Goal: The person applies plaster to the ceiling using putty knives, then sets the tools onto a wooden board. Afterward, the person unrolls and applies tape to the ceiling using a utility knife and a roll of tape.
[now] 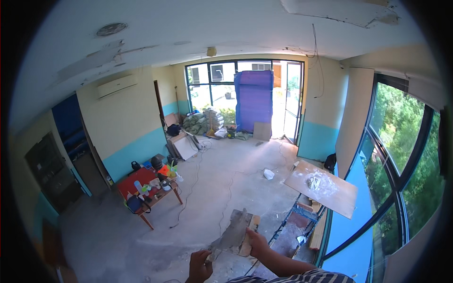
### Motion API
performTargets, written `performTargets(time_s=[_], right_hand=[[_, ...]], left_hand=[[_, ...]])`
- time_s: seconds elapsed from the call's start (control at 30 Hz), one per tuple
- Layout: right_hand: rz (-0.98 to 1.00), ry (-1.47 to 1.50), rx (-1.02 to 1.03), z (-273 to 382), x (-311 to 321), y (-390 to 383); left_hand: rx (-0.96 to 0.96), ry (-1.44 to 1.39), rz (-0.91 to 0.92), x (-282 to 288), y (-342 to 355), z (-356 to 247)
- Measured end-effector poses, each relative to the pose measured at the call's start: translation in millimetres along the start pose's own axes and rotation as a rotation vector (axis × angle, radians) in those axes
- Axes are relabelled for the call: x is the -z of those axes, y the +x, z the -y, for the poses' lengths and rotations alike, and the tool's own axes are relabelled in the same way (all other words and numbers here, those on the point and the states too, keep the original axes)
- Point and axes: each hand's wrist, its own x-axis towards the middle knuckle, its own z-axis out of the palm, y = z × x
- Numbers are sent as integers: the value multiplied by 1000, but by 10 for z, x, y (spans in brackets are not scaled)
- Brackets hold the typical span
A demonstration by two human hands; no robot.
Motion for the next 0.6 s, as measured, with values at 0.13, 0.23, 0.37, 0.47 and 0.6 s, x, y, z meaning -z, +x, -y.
performTargets(time_s=[0.13, 0.23, 0.37, 0.47, 0.6], right_hand=[[-102, 306, -14, 676, -91, -184], [-80, 356, 64, 856, 339, -18], [-64, 349, 111, 1126, 646, 60], [-54, 362, 114, 1297, 702, 77], [-46, 363, 108, 1348, 846, 78]], left_hand=[[143, 27, 162, -603, -455, 981], [471, 26, 77, -947, -879, 1332], [794, 239, 360, -1103, -1401, 1715], [51, 828, 877, -1055, -1911, 1876], [-522, 1160, 990, -1015, -2249, 1907]])
